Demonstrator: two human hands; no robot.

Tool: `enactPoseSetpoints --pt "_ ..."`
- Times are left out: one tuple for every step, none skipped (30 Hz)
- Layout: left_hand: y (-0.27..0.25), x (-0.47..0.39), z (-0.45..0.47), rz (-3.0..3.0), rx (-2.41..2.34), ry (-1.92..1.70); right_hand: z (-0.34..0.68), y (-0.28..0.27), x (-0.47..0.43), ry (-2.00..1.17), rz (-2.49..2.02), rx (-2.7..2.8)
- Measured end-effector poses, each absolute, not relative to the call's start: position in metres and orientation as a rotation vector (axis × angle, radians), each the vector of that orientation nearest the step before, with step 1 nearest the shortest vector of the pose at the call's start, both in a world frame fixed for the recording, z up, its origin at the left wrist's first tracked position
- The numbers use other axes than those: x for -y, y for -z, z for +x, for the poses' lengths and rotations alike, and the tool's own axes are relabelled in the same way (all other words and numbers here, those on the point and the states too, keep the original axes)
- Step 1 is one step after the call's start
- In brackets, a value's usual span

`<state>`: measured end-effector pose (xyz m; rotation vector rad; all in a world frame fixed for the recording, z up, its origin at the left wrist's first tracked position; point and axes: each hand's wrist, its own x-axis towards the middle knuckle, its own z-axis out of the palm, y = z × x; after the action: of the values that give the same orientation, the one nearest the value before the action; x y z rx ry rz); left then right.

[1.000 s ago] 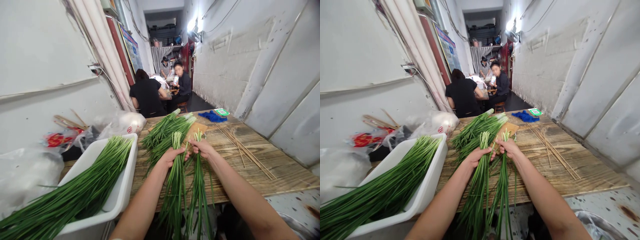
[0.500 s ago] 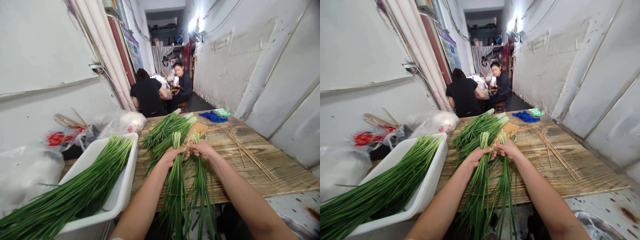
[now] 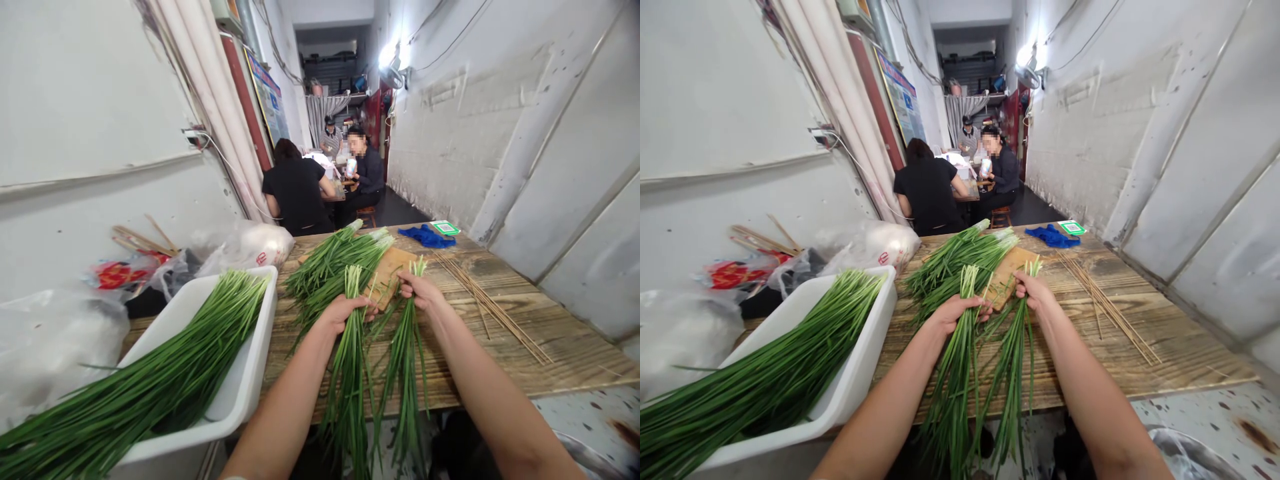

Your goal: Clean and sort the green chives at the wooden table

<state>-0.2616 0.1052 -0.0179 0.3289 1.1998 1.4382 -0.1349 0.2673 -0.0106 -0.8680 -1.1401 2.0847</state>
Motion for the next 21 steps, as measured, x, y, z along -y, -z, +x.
enactPoseSetpoints --pt "0.018 -0.105 -0.262 0.331 -1.216 -1.436 -0.134 0.01 -0.271 -2.072 -0.88 1.103" --pt "0.019 -0.105 -0.263 0.337 -1.235 -1.436 -0.133 0.01 -0.273 -2.064 -0.891 1.076" --pt "0.019 -0.105 -0.263 0.347 -1.252 -1.438 -0.132 0.009 -0.275 -2.062 -0.899 1.068" --pt "0.019 -0.105 -0.263 0.361 -1.262 -1.441 -0.131 0.008 -0.275 -2.062 -0.906 1.082" --pt "0.019 -0.105 -0.263 0.376 -1.267 -1.447 -0.13 0.007 -0.273 -2.058 -0.912 1.117" --pt "0.019 -0.106 -0.263 0.39 -1.27 -1.452 -0.13 0.006 -0.27 -2.053 -0.911 1.17" --pt "0.019 -0.106 -0.263 0.399 -1.275 -1.455 -0.13 0.005 -0.266 -2.045 -0.901 1.234" --pt "0.019 -0.106 -0.263 0.404 -1.283 -1.458 -0.13 0.004 -0.261 -2.034 -0.876 1.3" --pt "0.019 -0.106 -0.263 0.406 -1.293 -1.46 -0.13 0.003 -0.256 -2.015 -0.839 1.359" --pt "0.02 -0.107 -0.263 0.409 -1.305 -1.46 -0.13 0.002 -0.251 -1.992 -0.796 1.412" --pt "0.02 -0.107 -0.263 0.414 -1.324 -1.46 -0.131 0.001 -0.246 -1.974 -0.746 1.461" --pt "0.02 -0.107 -0.262 0.422 -1.35 -1.463 -0.132 0.001 -0.242 -1.962 -0.695 1.513" --pt "0.02 -0.107 -0.261 0.434 -1.383 -1.467 -0.133 0.001 -0.239 -1.949 -0.652 1.566" --pt "0.02 -0.107 -0.26 0.45 -1.419 -1.473 -0.134 0.002 -0.236 -1.932 -0.618 1.624" --pt "0.019 -0.107 -0.259 0.468 -1.454 -1.478 -0.135 0.003 -0.234 -1.902 -0.596 1.686" --pt "0.019 -0.107 -0.258 0.487 -1.481 -1.483 -0.136 0.004 -0.233 -1.857 -0.587 1.75" --pt "0.019 -0.107 -0.257 0.5 -1.497 -1.486 -0.137 0.006 -0.232 -1.797 -0.589 1.812" --pt "0.018 -0.107 -0.257 0.507 -1.503 -1.489 -0.138 0.007 -0.231 -1.732 -0.6 1.87" --pt "0.018 -0.107 -0.256 0.508 -1.504 -1.491 -0.139 0.008 -0.23 -1.673 -0.61 1.92" --pt "0.017 -0.107 -0.256 0.507 -1.502 -1.495 -0.14 0.009 -0.229 -1.628 -0.62 1.959" --pt "0.017 -0.107 -0.256 0.507 -1.497 -1.497 -0.14 0.009 -0.229 -1.599 -0.628 1.987"
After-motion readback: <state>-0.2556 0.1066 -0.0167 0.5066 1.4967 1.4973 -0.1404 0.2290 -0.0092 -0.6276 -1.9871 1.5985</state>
